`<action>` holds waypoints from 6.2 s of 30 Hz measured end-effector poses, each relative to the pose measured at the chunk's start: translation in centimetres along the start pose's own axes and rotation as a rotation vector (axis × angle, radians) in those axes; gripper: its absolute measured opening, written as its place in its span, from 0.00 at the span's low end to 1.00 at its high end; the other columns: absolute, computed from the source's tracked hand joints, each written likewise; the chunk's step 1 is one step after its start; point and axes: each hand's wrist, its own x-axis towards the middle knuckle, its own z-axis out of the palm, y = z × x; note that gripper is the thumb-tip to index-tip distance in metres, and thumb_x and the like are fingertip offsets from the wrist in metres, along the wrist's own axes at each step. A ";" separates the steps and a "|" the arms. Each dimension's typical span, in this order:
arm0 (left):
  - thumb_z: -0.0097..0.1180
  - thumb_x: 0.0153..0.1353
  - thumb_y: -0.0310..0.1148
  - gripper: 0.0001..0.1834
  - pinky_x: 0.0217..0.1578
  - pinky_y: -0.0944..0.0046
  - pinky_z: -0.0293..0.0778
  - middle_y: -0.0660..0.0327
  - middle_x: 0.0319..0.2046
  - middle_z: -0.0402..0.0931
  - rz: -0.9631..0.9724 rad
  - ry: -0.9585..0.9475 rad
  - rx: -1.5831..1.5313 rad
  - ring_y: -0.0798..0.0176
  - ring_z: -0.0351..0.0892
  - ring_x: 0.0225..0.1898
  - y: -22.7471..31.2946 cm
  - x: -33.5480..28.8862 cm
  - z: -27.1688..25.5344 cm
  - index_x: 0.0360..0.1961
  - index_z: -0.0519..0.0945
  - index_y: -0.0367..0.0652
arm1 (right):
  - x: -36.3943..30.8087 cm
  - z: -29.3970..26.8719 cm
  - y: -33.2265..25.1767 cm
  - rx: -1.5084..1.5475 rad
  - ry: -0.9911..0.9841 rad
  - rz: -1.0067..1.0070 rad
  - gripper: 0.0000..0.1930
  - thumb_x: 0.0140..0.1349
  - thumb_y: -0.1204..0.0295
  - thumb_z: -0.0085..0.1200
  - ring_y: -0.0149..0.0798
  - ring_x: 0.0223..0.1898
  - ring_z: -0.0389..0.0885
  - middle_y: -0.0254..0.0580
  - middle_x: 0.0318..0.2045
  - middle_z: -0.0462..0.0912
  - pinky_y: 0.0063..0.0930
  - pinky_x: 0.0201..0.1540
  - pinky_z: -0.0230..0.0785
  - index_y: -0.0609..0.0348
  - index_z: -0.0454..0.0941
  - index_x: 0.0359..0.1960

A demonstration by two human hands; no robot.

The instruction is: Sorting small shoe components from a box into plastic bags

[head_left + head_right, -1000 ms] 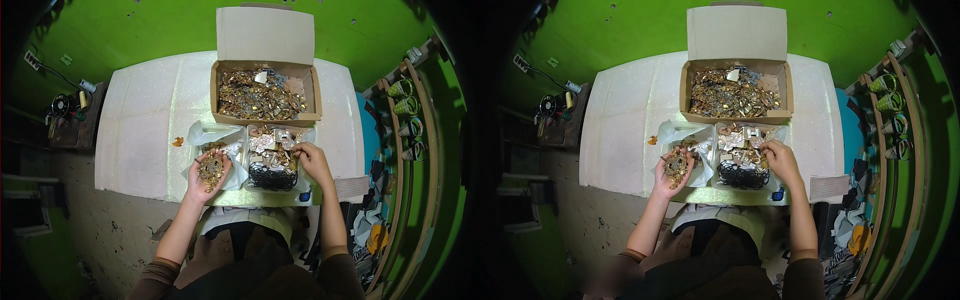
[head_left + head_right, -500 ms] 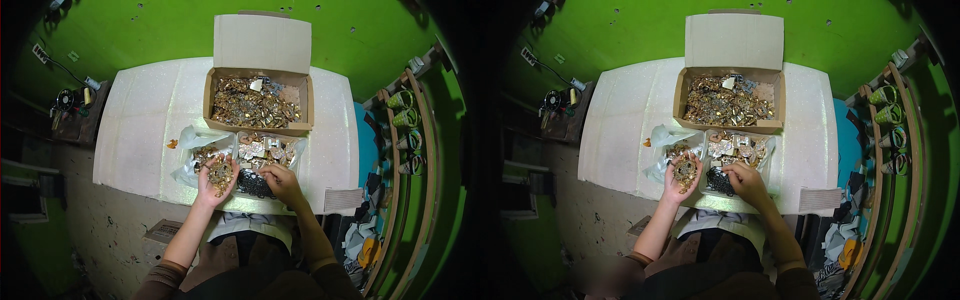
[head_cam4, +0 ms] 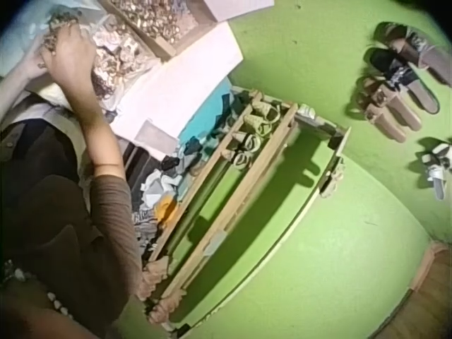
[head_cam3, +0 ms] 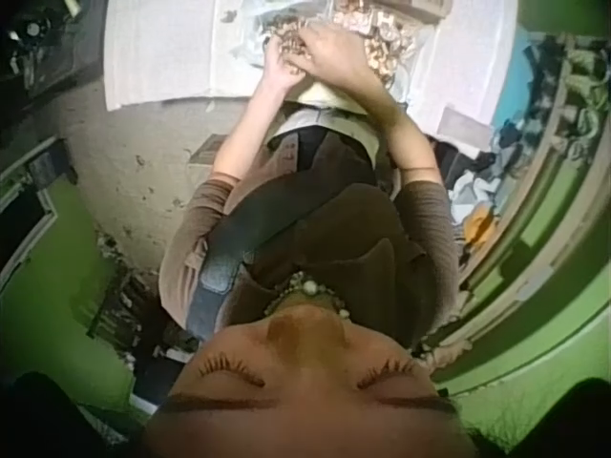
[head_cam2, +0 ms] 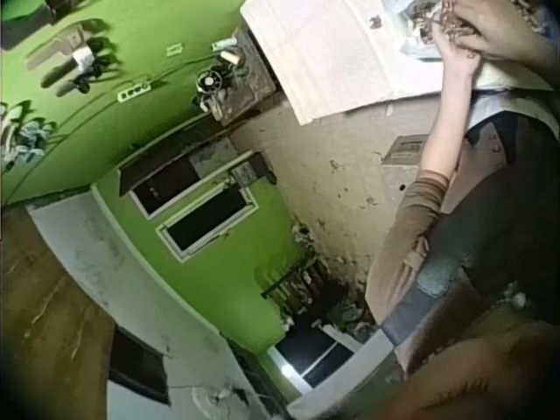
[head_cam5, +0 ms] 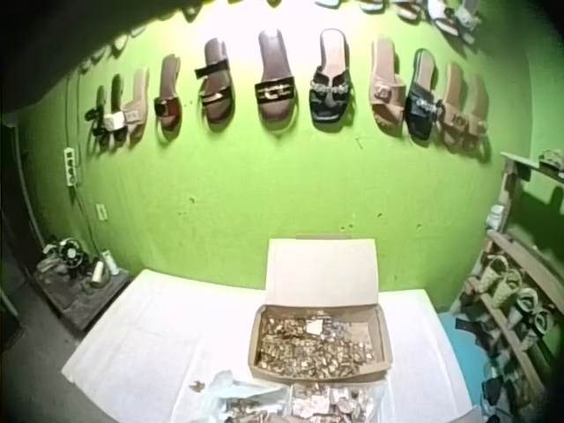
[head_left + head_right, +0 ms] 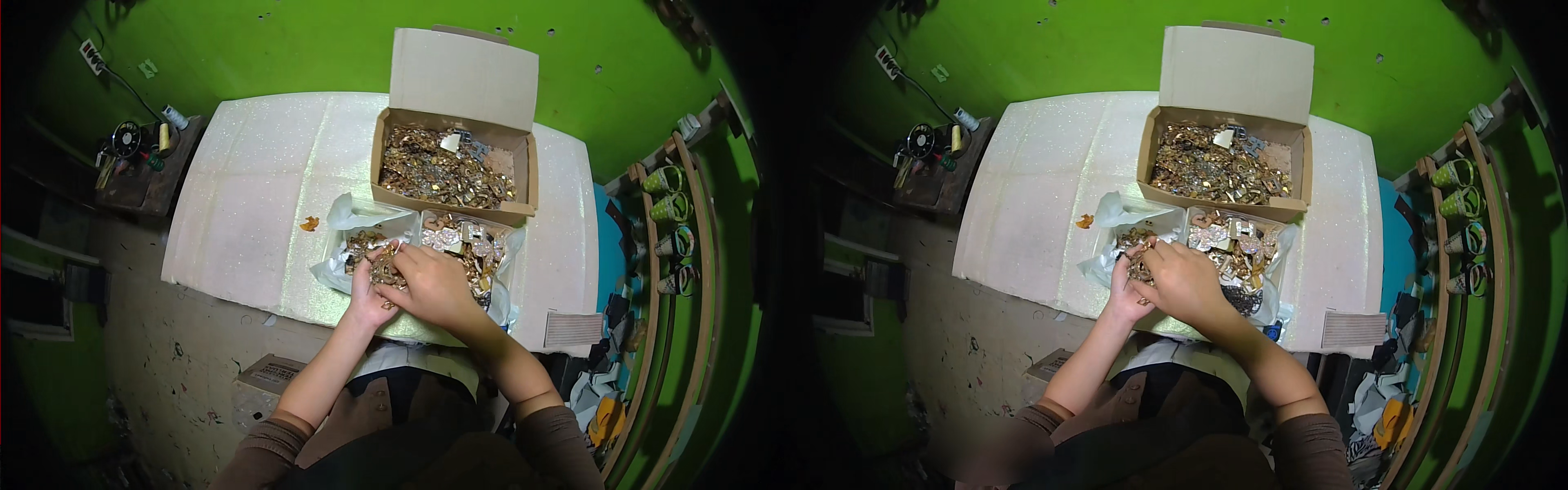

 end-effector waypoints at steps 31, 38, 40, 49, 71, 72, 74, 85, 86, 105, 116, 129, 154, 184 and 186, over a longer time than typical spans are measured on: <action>0.41 0.59 0.36 0.11 0.46 0.55 0.71 0.56 0.40 0.75 0.000 0.007 -0.143 0.54 0.74 0.42 2.0 -0.9 -0.1 0.38 0.73 0.45 | 2.0 0.6 2.8 1.300 -0.147 0.781 0.07 0.55 0.72 0.48 0.22 0.24 0.69 0.29 0.21 0.74 0.14 0.28 0.61 0.62 0.74 0.26; 0.41 0.59 0.35 0.11 0.44 0.56 0.72 0.57 0.35 0.76 -0.024 -0.089 -0.138 0.56 0.75 0.41 1.9 -0.1 -0.9 0.35 0.76 0.44 | -0.1 1.0 4.3 1.371 -0.169 0.557 0.05 0.59 0.71 0.48 0.19 0.26 0.69 0.29 0.28 0.75 0.13 0.29 0.61 0.58 0.73 0.29; 0.42 0.58 0.33 0.11 0.46 0.56 0.70 0.58 0.34 0.76 -0.015 -0.050 -0.197 0.57 0.75 0.41 1.7 0.0 -0.5 0.34 0.76 0.43 | -0.9 0.6 5.6 1.419 -0.111 0.573 0.04 0.59 0.71 0.48 0.20 0.26 0.69 0.30 0.28 0.75 0.13 0.28 0.61 0.58 0.72 0.29; 0.44 0.57 0.30 0.08 0.52 0.57 0.65 0.58 0.33 0.75 0.024 0.059 -0.238 0.59 0.74 0.41 2.7 0.0 0.0 0.30 0.76 0.40 | -6.0 -1.2 11.3 1.204 0.361 0.866 0.03 0.58 0.75 0.48 0.23 0.20 0.71 0.35 0.22 0.75 0.13 0.22 0.63 0.58 0.70 0.27; 0.45 0.57 0.31 0.09 0.52 0.57 0.65 0.58 0.34 0.75 0.032 0.104 -0.221 0.59 0.74 0.41 2.4 0.8 -0.3 0.32 0.76 0.41 | -3.1 2.1 12.2 1.481 0.051 0.873 0.03 0.58 0.73 0.48 0.26 0.28 0.75 0.34 0.28 0.74 0.16 0.35 0.70 0.59 0.69 0.31; 0.45 0.57 0.31 0.09 0.52 0.57 0.65 0.58 0.34 0.75 0.033 0.104 -0.222 0.59 0.74 0.41 2.4 0.8 -0.5 0.32 0.76 0.41 | -3.0 2.1 12.3 1.467 0.047 0.875 0.03 0.58 0.73 0.48 0.27 0.30 0.76 0.35 0.28 0.74 0.16 0.36 0.70 0.59 0.69 0.31; 0.44 0.56 0.31 0.09 0.53 0.56 0.65 0.58 0.34 0.75 0.028 0.100 -0.232 0.58 0.73 0.42 2.6 0.9 -0.8 0.33 0.76 0.41 | -2.9 2.2 12.1 1.482 0.047 0.871 0.03 0.58 0.73 0.48 0.26 0.29 0.76 0.35 0.28 0.74 0.17 0.36 0.70 0.59 0.69 0.31; 0.43 0.56 0.29 0.10 0.52 0.57 0.66 0.55 0.35 0.75 0.183 0.064 -0.272 0.57 0.73 0.42 4.9 -0.4 -0.5 0.34 0.76 0.39 | 1.5 2.7 6.7 0.655 -0.166 0.130 0.05 0.54 0.74 0.51 0.36 0.32 0.75 0.39 0.29 0.75 0.26 0.37 0.67 0.62 0.70 0.30; 0.44 0.56 0.29 0.10 0.52 0.57 0.66 0.55 0.35 0.75 0.199 0.060 -0.281 0.57 0.73 0.42 5.2 -0.5 -0.5 0.35 0.76 0.39 | 1.8 3.4 6.7 0.450 -0.059 -0.008 0.06 0.50 0.75 0.52 0.42 0.35 0.74 0.41 0.29 0.75 0.30 0.39 0.65 0.63 0.71 0.29; 0.42 0.57 0.30 0.10 0.51 0.56 0.66 0.55 0.34 0.75 0.099 0.047 -0.274 0.57 0.74 0.41 3.4 0.3 -0.3 0.33 0.76 0.39 | -3.0 3.3 10.7 1.238 0.134 0.768 0.02 0.57 0.75 0.49 0.20 0.25 0.69 0.29 0.24 0.73 0.13 0.27 0.62 0.58 0.70 0.28; 0.43 0.57 0.30 0.10 0.52 0.57 0.66 0.55 0.35 0.75 0.070 0.057 -0.265 0.56 0.73 0.42 3.2 0.7 -0.4 0.33 0.76 0.39 | -3.1 3.7 10.3 1.373 0.193 0.616 0.03 0.54 0.81 0.51 0.21 0.34 0.69 0.34 0.37 0.72 0.13 0.37 0.61 0.60 0.70 0.27; 0.42 0.57 0.30 0.10 0.52 0.57 0.66 0.55 0.36 0.75 0.095 0.046 -0.275 0.56 0.73 0.42 3.2 0.4 -1.0 0.33 0.76 0.39 | -2.4 3.2 9.3 1.688 0.135 0.549 0.03 0.55 0.80 0.48 0.22 0.30 0.67 0.35 0.36 0.72 0.13 0.34 0.61 0.59 0.68 0.27; 0.44 0.57 0.30 0.09 0.52 0.57 0.66 0.57 0.34 0.75 0.038 0.069 -0.263 0.58 0.74 0.41 2.6 1.3 0.6 0.32 0.76 0.40 | -2.4 4.2 12.1 0.299 0.202 0.727 0.08 0.47 0.68 0.54 0.38 0.23 0.78 0.41 0.21 0.79 0.28 0.26 0.68 0.59 0.77 0.26; 0.41 0.57 0.34 0.11 0.50 0.56 0.64 0.57 0.37 0.73 0.062 -0.047 -0.181 0.58 0.71 0.43 1.0 1.6 -0.2 0.37 0.74 0.42 | 0.1 0.7 2.2 0.400 0.056 0.065 0.05 0.50 0.73 0.56 0.32 0.23 0.74 0.36 0.23 0.75 0.23 0.25 0.66 0.57 0.76 0.29; 0.41 0.57 0.34 0.11 0.50 0.56 0.64 0.58 0.37 0.73 0.083 -0.016 -0.158 0.59 0.71 0.43 0.8 1.4 0.3 0.36 0.74 0.43 | 0.4 0.2 2.6 0.621 -0.019 0.273 0.06 0.51 0.73 0.56 0.27 0.23 0.73 0.33 0.24 0.75 0.20 0.24 0.64 0.59 0.76 0.30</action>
